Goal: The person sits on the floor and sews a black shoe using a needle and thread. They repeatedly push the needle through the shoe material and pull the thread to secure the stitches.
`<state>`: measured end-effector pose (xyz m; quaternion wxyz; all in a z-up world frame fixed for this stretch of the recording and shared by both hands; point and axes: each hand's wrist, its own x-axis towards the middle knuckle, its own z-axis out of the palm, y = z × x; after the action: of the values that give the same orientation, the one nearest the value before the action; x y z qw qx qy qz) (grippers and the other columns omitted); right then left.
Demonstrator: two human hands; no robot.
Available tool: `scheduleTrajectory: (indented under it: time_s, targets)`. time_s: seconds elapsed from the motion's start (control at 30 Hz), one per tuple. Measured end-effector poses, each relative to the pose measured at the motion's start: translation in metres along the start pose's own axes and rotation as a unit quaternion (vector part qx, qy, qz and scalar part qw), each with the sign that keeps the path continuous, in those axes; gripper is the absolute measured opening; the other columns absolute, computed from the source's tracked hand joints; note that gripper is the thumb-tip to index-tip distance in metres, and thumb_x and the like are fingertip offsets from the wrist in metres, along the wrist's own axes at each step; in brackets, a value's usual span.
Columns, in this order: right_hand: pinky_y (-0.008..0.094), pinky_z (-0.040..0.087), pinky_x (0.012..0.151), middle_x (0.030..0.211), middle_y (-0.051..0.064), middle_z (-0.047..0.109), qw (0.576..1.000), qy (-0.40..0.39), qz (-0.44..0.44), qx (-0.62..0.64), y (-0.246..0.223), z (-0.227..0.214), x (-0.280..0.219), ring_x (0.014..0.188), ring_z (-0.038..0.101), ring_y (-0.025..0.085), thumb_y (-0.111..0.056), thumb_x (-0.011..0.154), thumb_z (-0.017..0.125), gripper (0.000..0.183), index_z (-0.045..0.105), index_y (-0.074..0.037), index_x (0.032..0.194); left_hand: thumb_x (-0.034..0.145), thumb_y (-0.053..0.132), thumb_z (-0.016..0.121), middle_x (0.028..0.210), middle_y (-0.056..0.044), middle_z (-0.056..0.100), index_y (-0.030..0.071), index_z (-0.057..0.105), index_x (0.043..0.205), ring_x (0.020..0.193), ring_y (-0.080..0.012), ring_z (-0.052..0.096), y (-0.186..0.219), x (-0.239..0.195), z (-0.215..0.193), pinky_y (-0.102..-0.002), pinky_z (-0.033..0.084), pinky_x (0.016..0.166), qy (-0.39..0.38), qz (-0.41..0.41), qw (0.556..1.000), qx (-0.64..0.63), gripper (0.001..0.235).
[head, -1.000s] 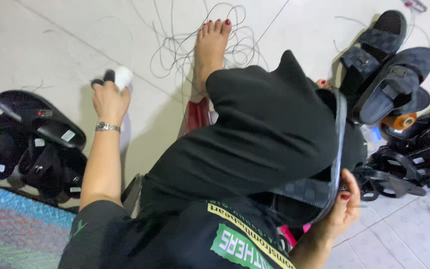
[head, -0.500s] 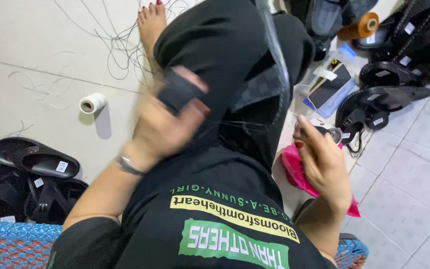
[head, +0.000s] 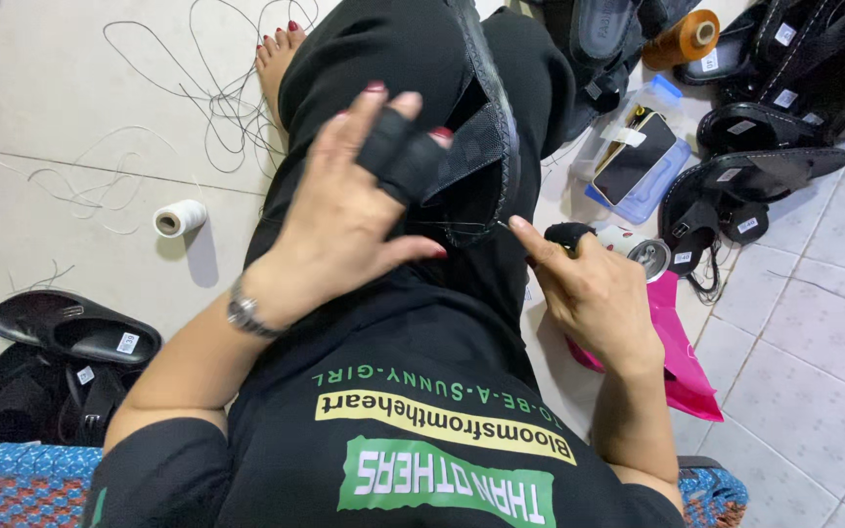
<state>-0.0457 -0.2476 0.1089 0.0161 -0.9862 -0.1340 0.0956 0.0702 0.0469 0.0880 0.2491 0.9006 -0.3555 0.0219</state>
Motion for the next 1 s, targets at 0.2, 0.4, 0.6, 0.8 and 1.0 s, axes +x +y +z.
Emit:
scheduleTrajectory:
  time_s: [0.2,0.4,0.6,0.8,1.0]
  targets:
    - [0.042,0.04,0.046,0.071,0.006,0.043,1.0,0.013,-0.024,-0.011,0.0,-0.006,0.005,0.052,0.051,0.029,-0.03,0.103,0.063,0.045,0.056,-0.04,0.147,0.066,0.068,0.091,0.163,-0.025,0.031,0.007,0.046,0.157,0.149,-0.0492,0.013,0.008,0.025,0.031,-0.072,0.004,0.116,-0.043,0.088,0.994,-0.048,0.118]
    - [0.04,0.037,0.04,0.069,0.003,0.044,0.996,-0.023,-0.012,-0.082,-0.019,-0.029,0.01,0.049,0.053,0.026,-0.031,0.098,0.062,0.049,0.057,-0.044,0.146,0.062,0.071,0.088,0.163,-0.015,0.046,0.009,0.062,0.152,0.151,-0.0467,0.019,0.006,0.024,0.047,-0.071,0.001,0.116,-0.002,0.119,0.993,-0.005,0.113]
    - [0.042,0.04,0.034,0.065,0.005,0.051,0.979,-0.069,0.03,-0.187,-0.033,-0.022,0.005,0.043,0.058,0.026,-0.026,0.09,0.057,0.064,0.051,-0.042,0.151,0.062,0.074,0.088,0.162,-0.011,0.047,0.012,0.073,0.14,0.154,-0.0378,0.025,0.008,0.023,0.065,-0.067,0.004,0.122,0.035,0.136,0.989,0.05,0.102]
    - [0.045,0.04,0.04,0.065,0.006,0.047,0.998,-0.01,-0.009,-0.056,-0.02,-0.011,0.008,0.049,0.053,0.029,-0.026,0.094,0.063,0.053,0.06,-0.038,0.145,0.057,0.074,0.086,0.162,-0.014,0.047,0.011,0.061,0.151,0.154,-0.0382,0.025,0.002,0.024,0.064,-0.065,0.004,0.122,0.02,0.15,0.988,0.039,0.115]
    - [0.043,0.038,0.038,0.06,0.003,0.044,0.999,-0.009,-0.015,-0.051,-0.022,-0.014,0.016,0.046,0.051,0.026,-0.027,0.091,0.069,0.052,0.064,-0.034,0.142,0.054,0.07,0.088,0.161,-0.012,0.048,0.011,0.066,0.146,0.153,-0.0376,0.026,-0.002,0.025,0.064,-0.061,0.006,0.124,0.034,0.156,0.986,0.037,0.112]
